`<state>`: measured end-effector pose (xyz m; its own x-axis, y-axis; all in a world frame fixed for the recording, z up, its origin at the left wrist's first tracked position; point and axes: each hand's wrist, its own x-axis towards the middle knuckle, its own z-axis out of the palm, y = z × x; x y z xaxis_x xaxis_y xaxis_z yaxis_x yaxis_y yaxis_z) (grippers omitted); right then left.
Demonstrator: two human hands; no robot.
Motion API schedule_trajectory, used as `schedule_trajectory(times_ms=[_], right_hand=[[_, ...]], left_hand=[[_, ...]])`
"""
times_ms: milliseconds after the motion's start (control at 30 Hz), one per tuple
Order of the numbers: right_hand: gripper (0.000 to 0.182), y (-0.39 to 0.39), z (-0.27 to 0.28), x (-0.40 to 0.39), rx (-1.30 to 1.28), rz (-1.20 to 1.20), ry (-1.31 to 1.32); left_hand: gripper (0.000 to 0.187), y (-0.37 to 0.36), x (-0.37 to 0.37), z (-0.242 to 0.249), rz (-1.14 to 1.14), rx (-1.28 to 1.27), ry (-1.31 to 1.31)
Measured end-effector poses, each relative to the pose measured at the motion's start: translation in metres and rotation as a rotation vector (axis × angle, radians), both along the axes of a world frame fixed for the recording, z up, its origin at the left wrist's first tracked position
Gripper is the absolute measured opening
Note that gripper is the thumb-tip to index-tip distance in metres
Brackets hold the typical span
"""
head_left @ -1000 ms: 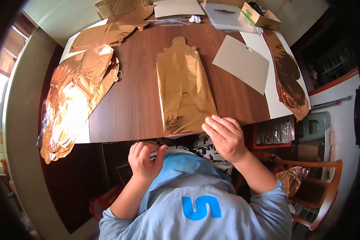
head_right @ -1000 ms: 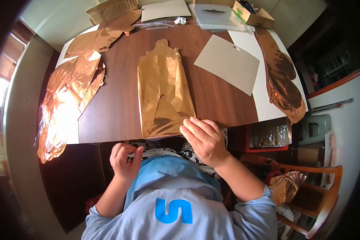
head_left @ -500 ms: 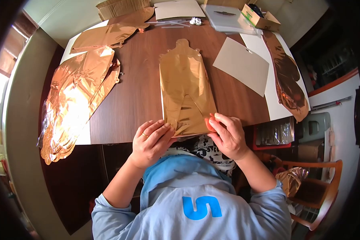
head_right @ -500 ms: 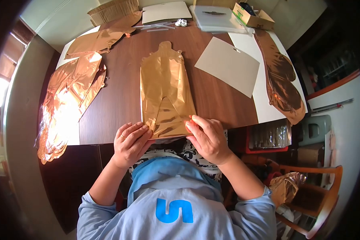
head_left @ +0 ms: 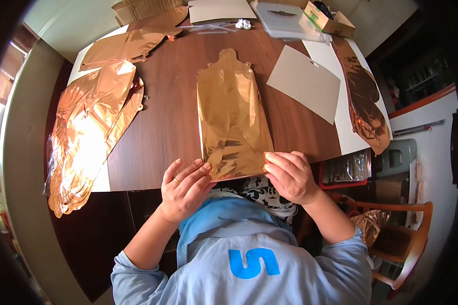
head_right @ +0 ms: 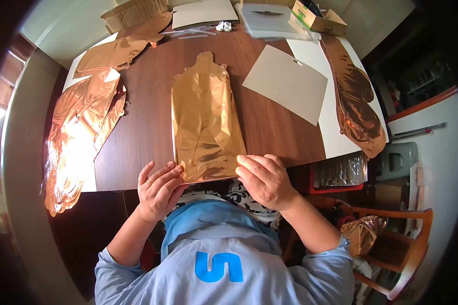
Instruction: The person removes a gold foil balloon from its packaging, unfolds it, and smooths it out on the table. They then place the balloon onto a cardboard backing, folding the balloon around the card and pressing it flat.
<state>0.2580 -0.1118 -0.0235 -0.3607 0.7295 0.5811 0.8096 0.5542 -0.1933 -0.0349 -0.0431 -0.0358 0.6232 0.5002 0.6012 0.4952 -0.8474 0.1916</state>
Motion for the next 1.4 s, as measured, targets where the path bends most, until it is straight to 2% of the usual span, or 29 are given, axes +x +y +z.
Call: schedule_trajectory(times_ms=[67,167,567,767,933,1000,1067,1133,1200,1233,1267,1300,1367,1400], right_hand=[[0.033,0.0,0.001,0.001,0.0,0.0,-0.041],[0.016,-0.001,0.001,0.0,0.027,-0.016,-0.07],[0.011,-0.003,0.005,-0.002,0.097,0.014,-0.084],[0.009,-0.005,0.013,-0.006,0.09,0.016,-0.078],[0.01,0.024,0.071,0.006,0.163,0.081,-0.102],[0.013,0.051,0.112,0.01,0.299,0.057,-0.187],[0.014,0.076,0.148,0.01,0.47,0.022,-0.229],[0.013,0.09,0.164,0.014,0.59,0.008,-0.238],[0.013,0.092,0.151,0.018,0.597,0.027,-0.283],[0.013,0.091,0.136,0.021,0.597,0.036,-0.304],[0.013,0.087,0.113,0.024,0.527,0.058,-0.325],[0.012,0.081,0.095,0.025,0.458,0.116,-0.342],[0.012,0.068,0.048,0.027,0.362,0.181,-0.347],[0.013,0.06,0.033,0.025,0.327,0.197,-0.32]], left_hand=[[0.024,-0.001,0.001,0.0,0.013,-0.022,-0.003],[0.023,-0.003,0.001,0.001,0.018,-0.052,-0.008],[0.013,-0.008,0.001,0.006,0.046,-0.082,-0.005],[0.018,-0.008,0.0,0.012,0.005,-0.045,0.031],[0.024,0.029,-0.002,0.086,-0.113,-0.002,0.09],[0.027,0.064,0.001,0.124,-0.105,0.18,0.074],[0.022,0.084,0.009,0.177,-0.053,0.389,0.084],[0.02,0.089,0.01,0.193,-0.043,0.544,0.093],[0.019,0.09,0.008,0.185,-0.036,0.642,0.132],[0.015,0.087,0.004,0.166,-0.094,0.614,0.158],[0.016,0.084,0.002,0.141,-0.16,0.539,0.165],[0.027,0.076,-0.001,0.122,-0.19,0.445,0.272],[0.023,0.06,-0.003,0.077,-0.23,0.32,0.377],[0.023,0.051,-0.002,0.057,-0.285,0.262,0.35]])
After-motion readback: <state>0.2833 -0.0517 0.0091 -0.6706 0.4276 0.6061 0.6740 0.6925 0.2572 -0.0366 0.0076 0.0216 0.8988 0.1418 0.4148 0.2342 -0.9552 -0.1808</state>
